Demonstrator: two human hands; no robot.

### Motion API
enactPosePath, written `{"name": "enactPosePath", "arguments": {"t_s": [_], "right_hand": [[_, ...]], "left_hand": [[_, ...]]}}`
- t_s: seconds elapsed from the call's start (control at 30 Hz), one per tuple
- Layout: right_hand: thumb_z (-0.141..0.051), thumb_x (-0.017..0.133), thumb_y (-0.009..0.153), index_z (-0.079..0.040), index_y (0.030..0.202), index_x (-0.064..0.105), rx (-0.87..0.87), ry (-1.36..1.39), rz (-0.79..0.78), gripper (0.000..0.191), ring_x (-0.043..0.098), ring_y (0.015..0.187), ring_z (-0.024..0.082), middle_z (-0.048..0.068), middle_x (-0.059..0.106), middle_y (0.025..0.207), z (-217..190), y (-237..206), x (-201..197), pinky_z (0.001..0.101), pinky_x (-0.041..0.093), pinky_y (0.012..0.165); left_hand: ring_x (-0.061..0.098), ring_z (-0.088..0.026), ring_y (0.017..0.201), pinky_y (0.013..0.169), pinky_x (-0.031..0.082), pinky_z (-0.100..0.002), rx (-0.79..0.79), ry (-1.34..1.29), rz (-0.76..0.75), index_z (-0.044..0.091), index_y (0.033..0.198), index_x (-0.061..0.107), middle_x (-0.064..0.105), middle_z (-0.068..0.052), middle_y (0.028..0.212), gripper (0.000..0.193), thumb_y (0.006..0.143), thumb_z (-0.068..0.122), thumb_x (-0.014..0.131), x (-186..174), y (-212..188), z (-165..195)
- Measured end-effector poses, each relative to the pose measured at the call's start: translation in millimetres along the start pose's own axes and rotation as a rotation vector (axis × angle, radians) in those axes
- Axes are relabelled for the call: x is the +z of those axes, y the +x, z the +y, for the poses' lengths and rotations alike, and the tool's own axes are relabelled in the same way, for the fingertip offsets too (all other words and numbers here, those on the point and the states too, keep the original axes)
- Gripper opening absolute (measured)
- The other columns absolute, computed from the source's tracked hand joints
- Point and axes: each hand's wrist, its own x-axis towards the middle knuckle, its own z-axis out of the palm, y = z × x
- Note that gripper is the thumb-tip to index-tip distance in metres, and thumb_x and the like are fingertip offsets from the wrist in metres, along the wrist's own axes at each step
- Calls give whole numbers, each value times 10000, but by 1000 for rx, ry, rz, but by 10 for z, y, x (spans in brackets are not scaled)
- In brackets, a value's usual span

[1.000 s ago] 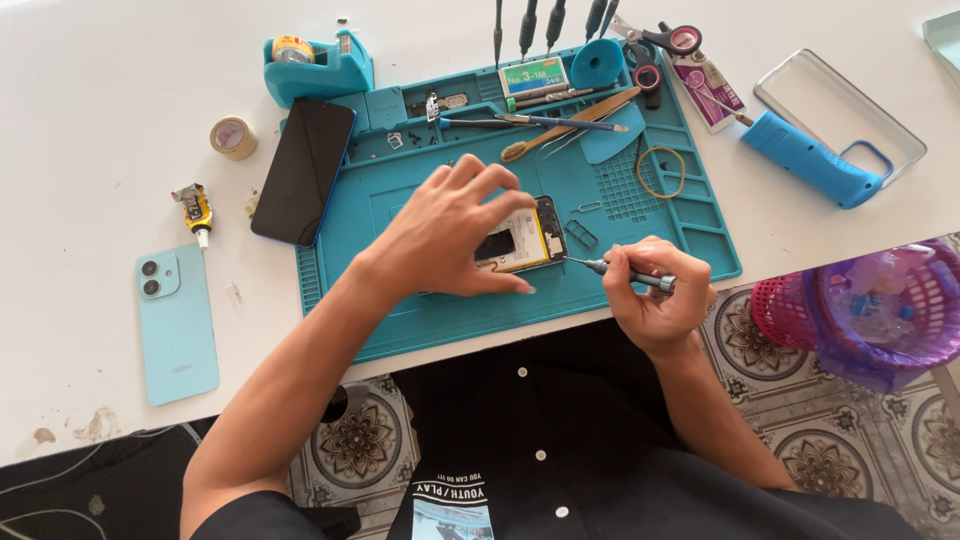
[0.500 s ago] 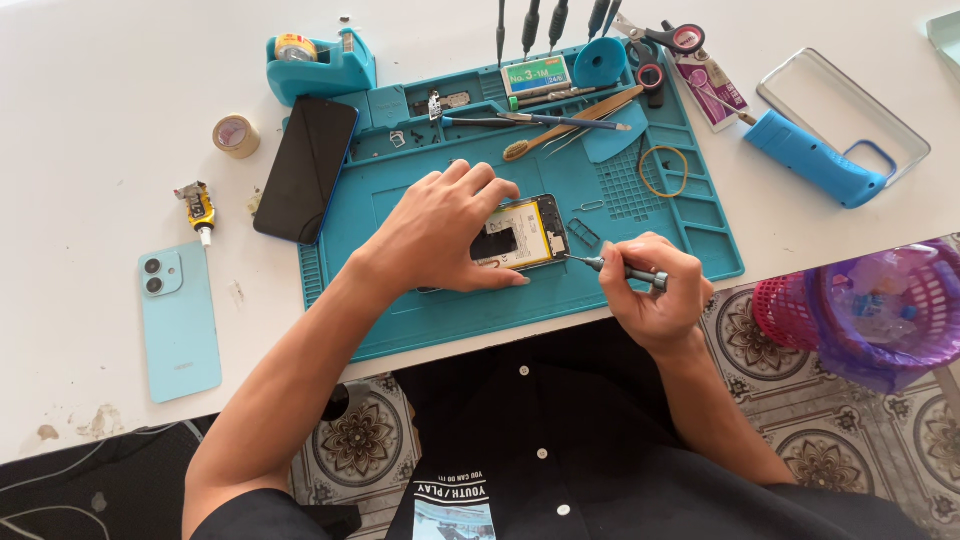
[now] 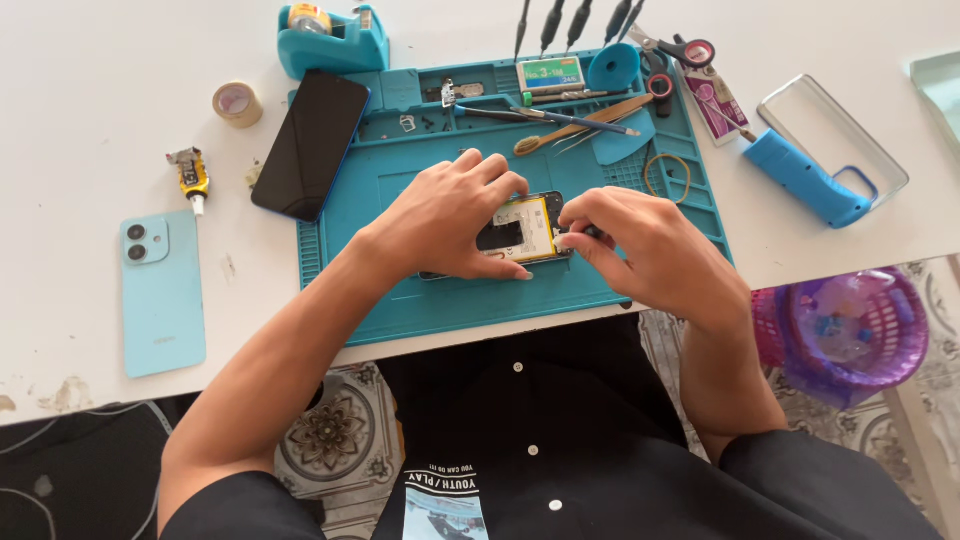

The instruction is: The person repairs a smartphone at a workbench, using a screwdriver to remove and reinstall small screws on the opened phone. They handle the phone body, back cover, and small components on a blue repair mat, lifting the phone to work on its edges and reassembling it.

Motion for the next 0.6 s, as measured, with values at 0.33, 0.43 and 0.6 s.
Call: {"name": "enactPosePath", "arguments": {"t_s": [0.33,0.43,0.6], "right_hand": [[-121,751,920,-4,1021,635,85,1,-75,194,754,723,203,119,737,846,-35,145,67,314,589,641],[-123,763,915,-7,1013,641,77,-1,-80,195,758,720,191,112,743,857,12,120,42,305,594,632],[-81,783,934,-6,1034,649,1,98,62,183,762,799,156,86,745,902,121,5,41,283,635,706]], "left_hand": [[583,-311,1066,855,531,-456,-21,18,-21,42,1198,648,631,-111,1087,890,668,737,818,3,-97,-62],[578,-304,1062,861,512,-447,-13,32,1,44,1201,654,630,-106,1082,901,657,743,820,14,-93,-70],[572,-269,1043,895,473,-423,197,95,281,117,1104,739,643,-77,1085,790,666,771,797,79,-67,-63]]}}
